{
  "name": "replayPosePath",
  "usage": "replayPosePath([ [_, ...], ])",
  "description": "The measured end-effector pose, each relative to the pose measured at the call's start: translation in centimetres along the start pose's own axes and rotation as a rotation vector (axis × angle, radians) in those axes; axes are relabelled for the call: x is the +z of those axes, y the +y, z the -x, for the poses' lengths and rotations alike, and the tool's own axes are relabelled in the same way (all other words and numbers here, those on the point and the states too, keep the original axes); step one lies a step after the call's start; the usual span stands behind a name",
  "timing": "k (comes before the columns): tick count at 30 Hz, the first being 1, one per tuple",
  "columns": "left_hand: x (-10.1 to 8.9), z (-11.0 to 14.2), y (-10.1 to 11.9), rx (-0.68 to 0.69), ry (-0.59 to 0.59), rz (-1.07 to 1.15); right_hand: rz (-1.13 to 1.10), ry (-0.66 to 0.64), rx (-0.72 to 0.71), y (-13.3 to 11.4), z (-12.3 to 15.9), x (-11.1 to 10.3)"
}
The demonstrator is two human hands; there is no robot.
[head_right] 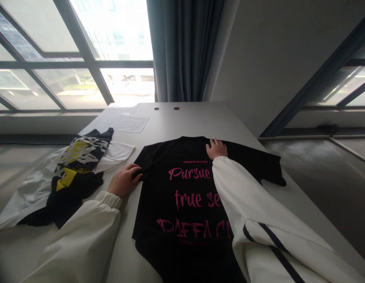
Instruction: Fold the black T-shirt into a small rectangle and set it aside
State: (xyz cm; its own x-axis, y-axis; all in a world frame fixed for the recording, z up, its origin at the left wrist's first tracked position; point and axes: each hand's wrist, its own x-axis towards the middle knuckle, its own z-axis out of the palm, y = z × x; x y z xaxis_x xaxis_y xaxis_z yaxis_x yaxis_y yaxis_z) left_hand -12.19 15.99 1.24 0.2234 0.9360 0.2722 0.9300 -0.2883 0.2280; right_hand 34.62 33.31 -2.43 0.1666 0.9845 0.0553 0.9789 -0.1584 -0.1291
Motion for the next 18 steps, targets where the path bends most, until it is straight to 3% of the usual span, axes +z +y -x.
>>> replayPosePath([
  [5, -0.8, 0.3, 0.2, -0.119, -0.075, -0.019, 0.024, -0.031, -0.003, 0.1, -0.4, 0.2],
  [11, -1.1, 0.3, 0.7, -0.141, -0.096, -0.095, 0.013, -0.116, 0.016, 0.2, -1.1, 0.4],
  [18, -0.9, 0.2, 0.7, -0.216, 0.046, -0.094, 0.009, -0.075, 0.009, 0.2, -0.7, 0.4],
])
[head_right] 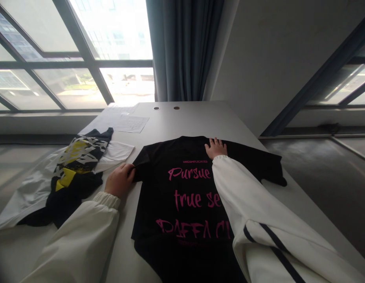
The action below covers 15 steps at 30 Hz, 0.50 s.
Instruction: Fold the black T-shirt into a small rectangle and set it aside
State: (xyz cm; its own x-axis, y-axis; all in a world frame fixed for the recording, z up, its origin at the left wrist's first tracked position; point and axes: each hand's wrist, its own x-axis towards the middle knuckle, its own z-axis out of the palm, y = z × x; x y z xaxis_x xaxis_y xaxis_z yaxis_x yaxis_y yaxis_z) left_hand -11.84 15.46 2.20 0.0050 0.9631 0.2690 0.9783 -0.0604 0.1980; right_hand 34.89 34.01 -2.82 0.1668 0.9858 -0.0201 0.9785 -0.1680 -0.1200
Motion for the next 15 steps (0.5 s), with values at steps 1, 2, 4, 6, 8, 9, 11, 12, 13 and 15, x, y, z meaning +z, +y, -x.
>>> replayPosePath([
  [1, 0.0, 0.0, 0.0, -0.015, 0.014, 0.013, -0.002, 0.004, -0.002, 0.0, 0.1, 0.0],
  [2, 0.0, -0.1, 0.0, -0.036, 0.024, 0.028, -0.005, 0.007, -0.003, 0.0, 0.2, -0.1],
  [4, -0.1, -0.2, 0.0, -0.107, 0.034, 0.059, -0.010, 0.012, 0.000, -0.1, 0.3, -0.2],
  [6, -0.3, -0.4, -0.2, -0.212, 0.031, 0.082, -0.014, 0.014, 0.002, -0.2, 0.3, -0.3],
  [8, -0.4, -0.6, -0.6, -0.322, 0.031, 0.098, -0.017, 0.021, 0.000, -0.2, 0.4, -0.3],
  [9, -0.4, -0.6, -0.8, -0.364, 0.037, 0.106, -0.020, 0.029, -0.002, -0.2, 0.4, -0.3],
  [11, -0.3, -0.8, -1.2, -0.410, 0.060, 0.122, -0.032, 0.050, -0.007, -0.2, 0.5, -0.2],
  [12, -0.3, -0.8, -1.4, -0.419, 0.073, 0.129, -0.040, 0.060, -0.009, -0.1, 0.5, -0.2],
  [13, -0.2, -0.9, -1.5, -0.421, 0.083, 0.135, -0.048, 0.068, -0.009, -0.1, 0.6, -0.2],
  [15, 0.0, -0.9, -1.7, -0.417, 0.091, 0.144, -0.060, 0.093, -0.009, 0.0, 0.8, -0.3],
])
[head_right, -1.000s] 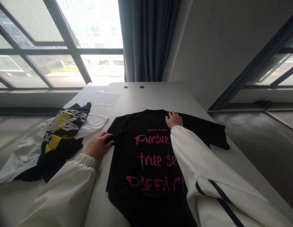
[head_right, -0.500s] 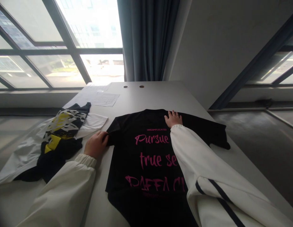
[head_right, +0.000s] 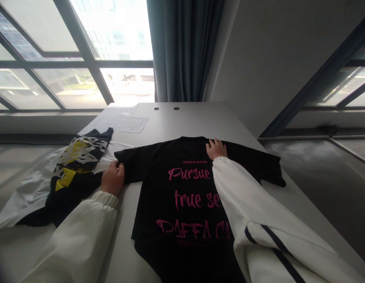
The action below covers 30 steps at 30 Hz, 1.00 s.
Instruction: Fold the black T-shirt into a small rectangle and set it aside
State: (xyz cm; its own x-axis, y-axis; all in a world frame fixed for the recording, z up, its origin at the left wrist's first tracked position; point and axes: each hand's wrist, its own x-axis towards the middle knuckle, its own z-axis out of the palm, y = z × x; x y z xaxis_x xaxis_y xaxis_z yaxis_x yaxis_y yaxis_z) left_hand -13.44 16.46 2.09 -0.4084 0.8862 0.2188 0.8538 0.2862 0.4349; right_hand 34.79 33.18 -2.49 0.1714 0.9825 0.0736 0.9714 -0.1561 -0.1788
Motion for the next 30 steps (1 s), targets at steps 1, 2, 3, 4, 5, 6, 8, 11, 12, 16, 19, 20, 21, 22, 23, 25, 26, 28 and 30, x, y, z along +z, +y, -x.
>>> replayPosePath([
  [1, 0.1, 0.0, 0.0, 0.001, -0.002, 0.006, -0.004, 0.025, -0.002, -0.1, 0.2, -0.2],
  [2, 0.1, 0.0, 0.0, 0.003, -0.006, 0.016, -0.010, 0.059, -0.006, -0.5, 0.4, -0.5],
  [3, 0.2, 0.0, 0.0, 0.007, -0.009, 0.031, -0.018, 0.101, -0.016, -1.1, 0.7, -0.8],
  [4, 0.2, 0.0, 0.0, 0.013, -0.010, 0.050, -0.028, 0.141, -0.038, -2.1, 1.1, -1.2],
  [5, 0.2, 0.0, 0.0, 0.021, -0.004, 0.071, -0.042, 0.169, -0.071, -3.4, 1.5, -1.6],
  [6, 0.2, 0.0, 0.0, 0.030, 0.006, 0.092, -0.057, 0.182, -0.132, -5.0, 2.1, -2.0],
  [8, 0.3, 0.0, -0.1, 0.055, 0.027, 0.127, -0.081, 0.117, -0.353, -9.3, 3.5, -2.7],
  [11, 0.7, -0.3, -0.4, 0.130, 0.041, 0.150, -0.117, -0.083, -0.698, -16.3, 6.0, -2.5],
  [12, 1.0, -0.3, -0.5, 0.155, 0.043, 0.149, -0.118, -0.135, -0.761, -18.4, 6.7, -2.2],
  [16, 1.9, -0.6, -1.0, 0.167, 0.071, 0.132, -0.069, -0.305, -0.758, -23.3, 7.9, -0.2],
  [19, 2.2, -0.7, -1.1, 0.166, 0.068, 0.142, -0.061, -0.326, -0.712, -23.7, 7.2, 0.9],
  [20, 2.2, -0.8, -1.1, 0.168, 0.067, 0.149, -0.063, -0.321, -0.703, -23.6, 6.9, 1.0],
  [21, 2.1, -0.8, -1.0, 0.168, 0.069, 0.156, -0.064, -0.318, -0.694, -23.4, 6.5, 1.1],
  [22, 2.0, -0.8, -0.9, 0.164, 0.074, 0.163, -0.064, -0.315, -0.683, -23.3, 6.3, 1.2],
  [23, 1.9, -0.8, -0.8, 0.159, 0.079, 0.170, -0.063, -0.311, -0.674, -23.3, 6.1, 1.1],
  [25, 1.7, -0.8, -0.6, 0.148, 0.087, 0.182, -0.061, -0.304, -0.653, -23.5, 6.0, 1.1],
  [26, 1.7, -0.8, -0.5, 0.145, 0.090, 0.187, -0.062, -0.303, -0.634, -23.8, 6.0, 1.1],
  [28, 1.6, -0.8, -0.4, 0.145, 0.096, 0.198, -0.068, -0.311, -0.571, -24.4, 6.3, 1.1],
  [30, 1.7, -0.8, -0.4, 0.143, 0.101, 0.204, -0.072, -0.327, -0.493, -25.1, 6.7, 1.2],
])
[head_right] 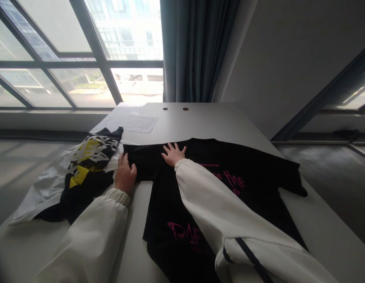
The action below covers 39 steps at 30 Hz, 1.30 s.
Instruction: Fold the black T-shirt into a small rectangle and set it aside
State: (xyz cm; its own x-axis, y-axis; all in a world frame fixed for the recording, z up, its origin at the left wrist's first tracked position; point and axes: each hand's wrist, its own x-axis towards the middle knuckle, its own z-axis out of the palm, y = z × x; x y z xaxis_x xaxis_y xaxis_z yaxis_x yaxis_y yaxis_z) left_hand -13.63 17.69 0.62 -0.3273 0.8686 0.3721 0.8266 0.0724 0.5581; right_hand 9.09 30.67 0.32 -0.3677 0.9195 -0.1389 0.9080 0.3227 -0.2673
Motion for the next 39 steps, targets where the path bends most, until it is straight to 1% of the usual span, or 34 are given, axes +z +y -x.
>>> replayPosePath([
  [2, 0.0, 0.0, 0.0, -0.007, 0.002, 0.000, -0.009, -0.004, 0.048, -0.5, 0.0, 0.2],
  [7, -0.1, 0.1, 0.1, -0.029, -0.018, -0.007, -0.010, 0.002, 0.052, -0.6, 0.0, 0.4],
  [11, -0.2, 0.1, 0.3, -0.048, -0.007, -0.003, -0.011, 0.006, 0.001, 0.5, -0.2, 0.1],
  [15, -0.3, 0.1, 0.4, -0.072, -0.012, -0.011, 0.020, 0.015, -0.060, 2.4, -0.1, -0.5],
  [17, -0.3, 0.1, 0.4, -0.083, -0.017, -0.018, 0.050, 0.047, -0.034, 3.4, 0.0, -0.6],
  [19, -0.3, 0.1, 0.5, -0.090, -0.019, -0.023, 0.071, 0.086, 0.031, 4.2, 0.1, -0.6],
  [22, -0.3, 0.1, 0.4, -0.087, -0.017, -0.024, 0.077, 0.108, 0.109, 4.7, 0.2, -0.5],
  [25, -0.3, 0.1, 0.4, -0.082, -0.017, -0.030, 0.059, 0.076, 0.138, 4.3, 0.2, -0.7],
  [29, -0.2, 0.1, 0.3, -0.074, -0.018, -0.037, 0.031, 0.014, 0.180, 2.6, 0.5, -0.7],
  [34, 0.1, 0.1, 0.1, -0.067, 0.004, -0.022, 0.048, 0.034, 0.121, 0.1, 1.4, 0.3],
  [39, 0.1, 0.1, 0.1, -0.069, 0.003, -0.017, 0.049, 0.015, 0.080, -1.0, 2.2, 0.9],
])
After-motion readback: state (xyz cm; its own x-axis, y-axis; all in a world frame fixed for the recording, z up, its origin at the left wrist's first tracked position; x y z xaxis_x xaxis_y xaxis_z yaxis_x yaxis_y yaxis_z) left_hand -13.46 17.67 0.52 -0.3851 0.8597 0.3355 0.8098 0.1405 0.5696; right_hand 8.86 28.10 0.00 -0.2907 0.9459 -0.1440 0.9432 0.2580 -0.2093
